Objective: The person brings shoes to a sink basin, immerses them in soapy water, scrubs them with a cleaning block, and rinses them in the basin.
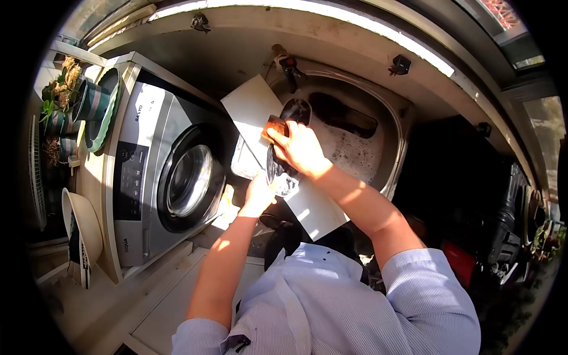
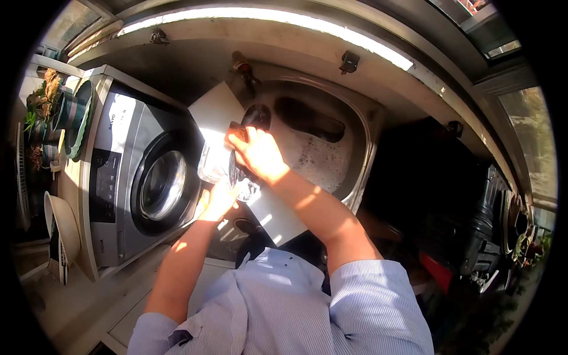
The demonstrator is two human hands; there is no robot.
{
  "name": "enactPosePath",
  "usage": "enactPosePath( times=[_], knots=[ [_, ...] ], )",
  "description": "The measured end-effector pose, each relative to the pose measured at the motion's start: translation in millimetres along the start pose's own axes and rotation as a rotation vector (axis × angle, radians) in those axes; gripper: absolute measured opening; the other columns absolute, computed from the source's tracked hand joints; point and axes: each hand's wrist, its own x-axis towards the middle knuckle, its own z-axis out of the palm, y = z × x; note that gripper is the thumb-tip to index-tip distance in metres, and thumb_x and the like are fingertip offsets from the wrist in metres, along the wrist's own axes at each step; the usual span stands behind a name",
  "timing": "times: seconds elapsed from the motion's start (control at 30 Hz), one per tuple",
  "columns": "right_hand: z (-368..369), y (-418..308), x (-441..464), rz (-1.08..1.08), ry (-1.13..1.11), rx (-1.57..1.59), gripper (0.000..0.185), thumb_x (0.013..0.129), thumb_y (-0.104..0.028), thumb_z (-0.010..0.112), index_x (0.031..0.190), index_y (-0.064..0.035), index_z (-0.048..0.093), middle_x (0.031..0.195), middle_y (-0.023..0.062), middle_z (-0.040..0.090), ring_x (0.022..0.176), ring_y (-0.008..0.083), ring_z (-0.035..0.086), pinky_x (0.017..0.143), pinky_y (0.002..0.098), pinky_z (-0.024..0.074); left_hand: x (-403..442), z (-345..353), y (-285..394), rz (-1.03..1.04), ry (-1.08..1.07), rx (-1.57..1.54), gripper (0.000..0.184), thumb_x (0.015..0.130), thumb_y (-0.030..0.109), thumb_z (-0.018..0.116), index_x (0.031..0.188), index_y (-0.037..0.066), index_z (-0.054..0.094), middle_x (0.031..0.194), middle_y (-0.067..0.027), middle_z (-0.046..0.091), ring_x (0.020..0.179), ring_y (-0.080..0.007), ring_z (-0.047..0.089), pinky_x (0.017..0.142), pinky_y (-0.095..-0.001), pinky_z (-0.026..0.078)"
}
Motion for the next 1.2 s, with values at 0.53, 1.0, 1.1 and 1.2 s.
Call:
enactPosePath(
  times=[0.53, 1.0, 1.1, 1.2],
  knots=[
    [-15, 12, -26, -0.176, -0.162, 0.249, 0.041, 0.07, -0.029, 0.07, 0.11, -0.0235, 0.067, 0.108, 0.0146, 0.054, 0.092, 0.032, 0.055, 0.08, 0.0427, 0.0472, -5, 3, -4, 0.018, -0.023, -0.086, 0.03, 0.086, 0.022, 0.067, 0.107, 0.002, 0.056, 0.07, -0.009, 0.061, 0.045, -0.0155, 0.057, 0.045, -0.0306, 0.047],
    [-1, 39, 26, -0.012, 0.144, -0.053, 0.042, 0.073, -0.027, 0.068, 0.114, -0.0186, 0.065, 0.107, 0.0176, 0.055, 0.083, 0.0312, 0.057, 0.074, 0.0419, 0.0483, -7, 2, 2, -0.035, -0.107, -0.044, 0.025, 0.091, 0.009, 0.059, 0.113, 0.002, 0.052, 0.072, -0.0049, 0.058, 0.047, -0.0106, 0.053, 0.04, -0.0233, 0.045],
    [-10, 9, -3, -0.02, 0.098, 0.06, 0.043, 0.071, -0.027, 0.069, 0.113, -0.0185, 0.065, 0.107, 0.0178, 0.055, 0.085, 0.0333, 0.057, 0.076, 0.0425, 0.0483, -6, 2, -4, -0.027, -0.084, -0.093, 0.023, 0.089, 0.011, 0.062, 0.108, 0.002, 0.053, 0.073, -0.0056, 0.06, 0.047, -0.0114, 0.054, 0.041, -0.0245, 0.045],
    [-18, -6, -46, -0.261, 0.054, 0.196, 0.041, 0.068, -0.029, 0.071, 0.108, -0.0204, 0.068, 0.107, 0.0175, 0.055, 0.088, 0.0342, 0.058, 0.077, 0.043, 0.0509, -2, 8, -17, 0.013, -0.061, -0.225, 0.02, 0.087, 0.013, 0.065, 0.1, 0.001, 0.055, 0.073, -0.0066, 0.061, 0.046, -0.0132, 0.056, 0.04, -0.0265, 0.045]
  ],
)
